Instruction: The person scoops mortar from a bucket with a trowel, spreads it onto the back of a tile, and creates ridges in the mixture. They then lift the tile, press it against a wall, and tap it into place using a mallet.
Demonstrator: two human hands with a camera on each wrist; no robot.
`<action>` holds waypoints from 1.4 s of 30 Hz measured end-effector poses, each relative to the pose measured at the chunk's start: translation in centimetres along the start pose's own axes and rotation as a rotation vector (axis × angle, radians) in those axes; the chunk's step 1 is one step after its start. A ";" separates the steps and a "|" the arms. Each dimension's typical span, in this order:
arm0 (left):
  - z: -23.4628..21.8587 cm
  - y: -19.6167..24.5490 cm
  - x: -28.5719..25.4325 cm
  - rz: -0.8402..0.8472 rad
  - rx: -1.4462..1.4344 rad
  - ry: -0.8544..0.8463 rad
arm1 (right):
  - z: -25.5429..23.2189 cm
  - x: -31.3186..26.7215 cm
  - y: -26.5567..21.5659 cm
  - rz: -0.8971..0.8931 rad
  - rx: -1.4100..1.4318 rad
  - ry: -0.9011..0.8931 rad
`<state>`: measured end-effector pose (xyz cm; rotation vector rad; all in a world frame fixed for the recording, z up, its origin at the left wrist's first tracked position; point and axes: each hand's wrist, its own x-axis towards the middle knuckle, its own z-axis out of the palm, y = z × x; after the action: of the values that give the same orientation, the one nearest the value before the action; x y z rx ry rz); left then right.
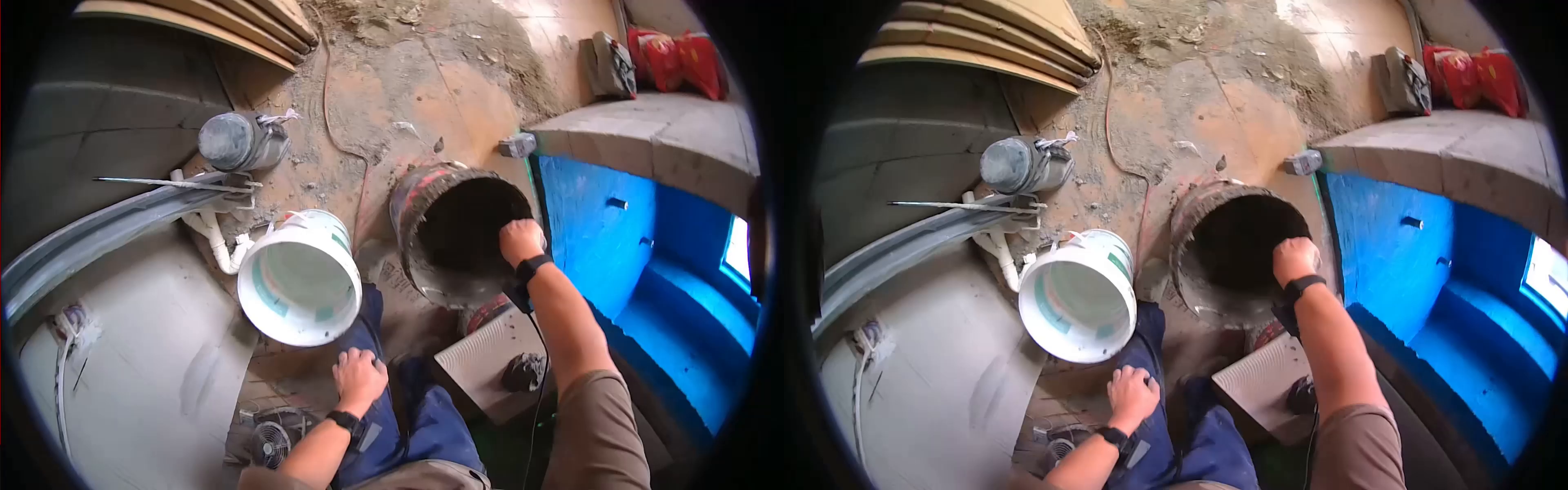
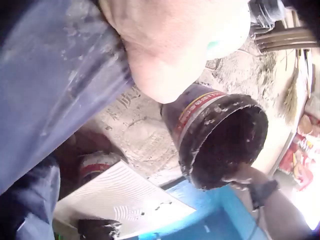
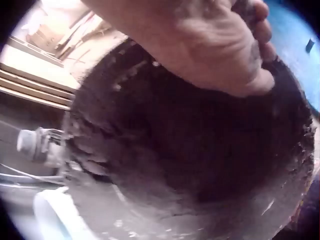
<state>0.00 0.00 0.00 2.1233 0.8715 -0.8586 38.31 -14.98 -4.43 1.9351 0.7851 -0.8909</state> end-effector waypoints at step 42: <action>4.4 1.8 -0.9 0.040 0.528 -0.017 | 20.8 -33.5 -1.6 0.160 1.198 0.898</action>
<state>-0.56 -4.70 -1.16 2.5637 0.6359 -1.1829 12.67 -38.61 14.00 3.5173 0.5535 -0.3083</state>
